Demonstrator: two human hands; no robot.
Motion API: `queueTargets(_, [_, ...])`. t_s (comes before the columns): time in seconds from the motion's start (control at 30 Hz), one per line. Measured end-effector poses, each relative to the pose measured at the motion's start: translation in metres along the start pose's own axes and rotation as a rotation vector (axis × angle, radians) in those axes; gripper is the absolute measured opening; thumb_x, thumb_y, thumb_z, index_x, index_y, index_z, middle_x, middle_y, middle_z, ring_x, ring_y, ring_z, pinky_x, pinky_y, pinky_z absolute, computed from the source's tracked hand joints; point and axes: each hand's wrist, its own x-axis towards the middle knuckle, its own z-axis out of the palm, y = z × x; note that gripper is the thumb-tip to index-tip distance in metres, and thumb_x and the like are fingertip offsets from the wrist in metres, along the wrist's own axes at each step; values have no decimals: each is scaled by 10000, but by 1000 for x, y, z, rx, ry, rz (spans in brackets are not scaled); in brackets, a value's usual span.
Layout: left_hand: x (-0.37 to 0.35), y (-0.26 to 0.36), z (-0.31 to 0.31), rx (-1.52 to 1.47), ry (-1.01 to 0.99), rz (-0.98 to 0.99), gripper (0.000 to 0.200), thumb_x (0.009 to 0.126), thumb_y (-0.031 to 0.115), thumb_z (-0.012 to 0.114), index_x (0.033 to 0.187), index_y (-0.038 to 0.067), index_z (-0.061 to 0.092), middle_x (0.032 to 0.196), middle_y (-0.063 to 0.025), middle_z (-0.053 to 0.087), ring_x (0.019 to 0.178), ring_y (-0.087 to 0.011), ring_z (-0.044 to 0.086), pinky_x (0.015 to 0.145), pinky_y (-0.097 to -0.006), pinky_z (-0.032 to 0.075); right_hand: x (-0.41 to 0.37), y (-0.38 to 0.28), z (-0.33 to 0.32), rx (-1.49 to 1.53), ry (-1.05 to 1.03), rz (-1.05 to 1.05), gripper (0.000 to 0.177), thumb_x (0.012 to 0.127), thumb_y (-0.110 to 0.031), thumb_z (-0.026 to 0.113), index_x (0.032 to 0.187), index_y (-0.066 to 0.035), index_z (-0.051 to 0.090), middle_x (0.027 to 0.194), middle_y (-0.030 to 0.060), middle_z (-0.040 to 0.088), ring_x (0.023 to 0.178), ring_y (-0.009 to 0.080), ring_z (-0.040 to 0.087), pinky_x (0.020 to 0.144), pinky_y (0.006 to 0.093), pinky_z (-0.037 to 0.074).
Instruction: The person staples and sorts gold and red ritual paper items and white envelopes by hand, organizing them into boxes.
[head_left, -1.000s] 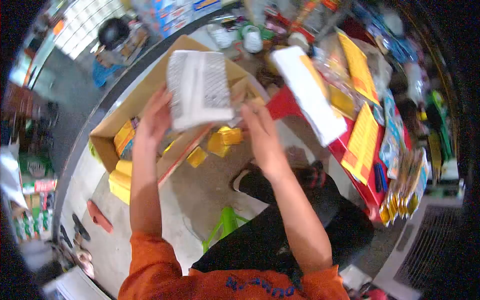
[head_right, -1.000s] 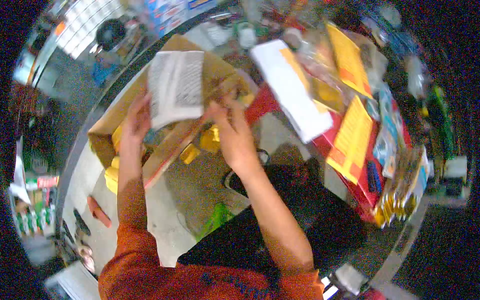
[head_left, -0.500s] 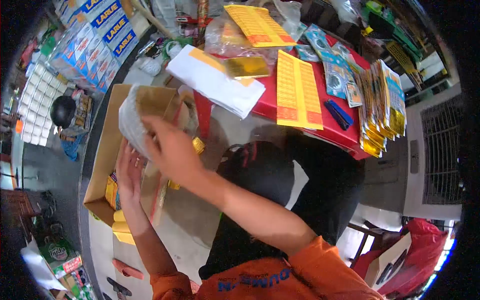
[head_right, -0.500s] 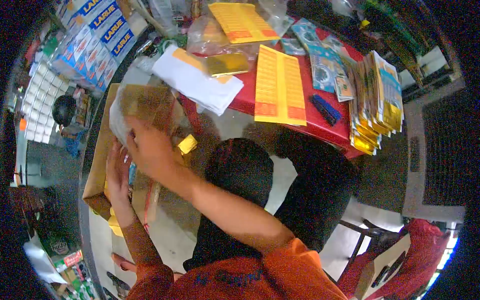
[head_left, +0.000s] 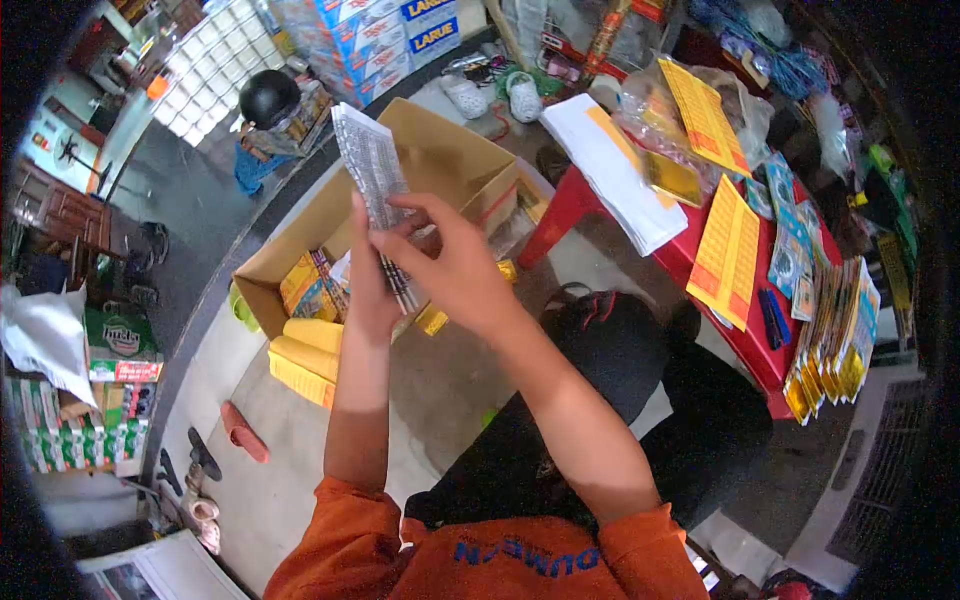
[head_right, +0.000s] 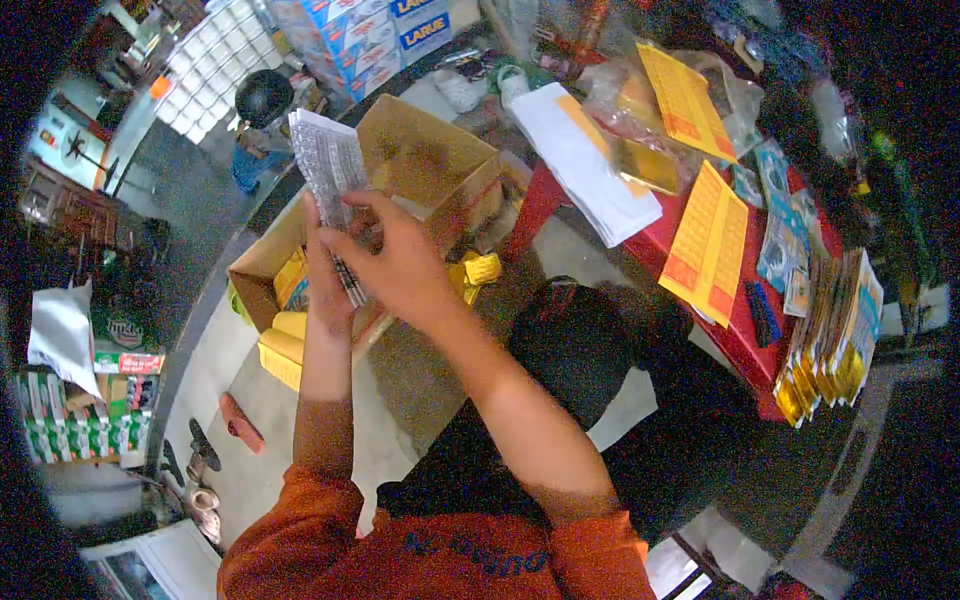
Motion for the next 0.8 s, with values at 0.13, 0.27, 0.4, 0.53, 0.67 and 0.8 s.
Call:
queueTargets(0.13, [-6,-10,18,211,153,197,648,1003,638,407,1201,51,596,1078,-180,673,927,-272,694,808,-373,585,-5,8,-10,47,-55,93,431,906,-230,744,1274,-44,616,1011,61,648,798,97,603,713,257,499])
queueTargets(0.27, [9,-17,-22,246,151,149,598,1017,606,403,1257,88,584,1137,-105,678,979,-213,688,858,-370,571,-9,15,-23,132,-38,204,361,895,-256,722,1171,-31,659,939,114,704,832,197,657,757,340,520])
queueTargets(0.4, [10,-24,-16,286,139,216,608,1025,568,412,1432,124,492,1304,-89,631,1159,-231,638,1022,-400,511,-13,39,-34,-59,64,96,304,915,-198,679,1160,-20,653,918,117,711,805,200,676,736,359,529])
queueTargets(0.53, [2,-40,-22,162,226,186,541,1053,495,374,1349,76,546,1208,-66,669,1060,-209,665,982,-368,514,-18,30,-37,-195,114,96,195,930,-121,660,1083,0,659,824,68,679,718,99,594,669,280,483])
queueTargets(0.67, [-5,-56,-33,461,301,382,549,1040,482,378,1369,69,526,1266,-99,639,1126,-224,639,989,-381,513,-16,36,-43,-422,191,-81,182,927,-115,649,1064,3,665,820,130,676,678,175,636,641,317,488])
queueTargets(0.8, [48,-51,-167,-328,-344,-115,534,1025,446,371,1363,59,515,1274,-123,623,1158,-253,625,979,-404,527,-12,38,-48,-495,323,-159,187,927,-125,646,1066,0,666,813,149,667,666,211,637,635,334,489])
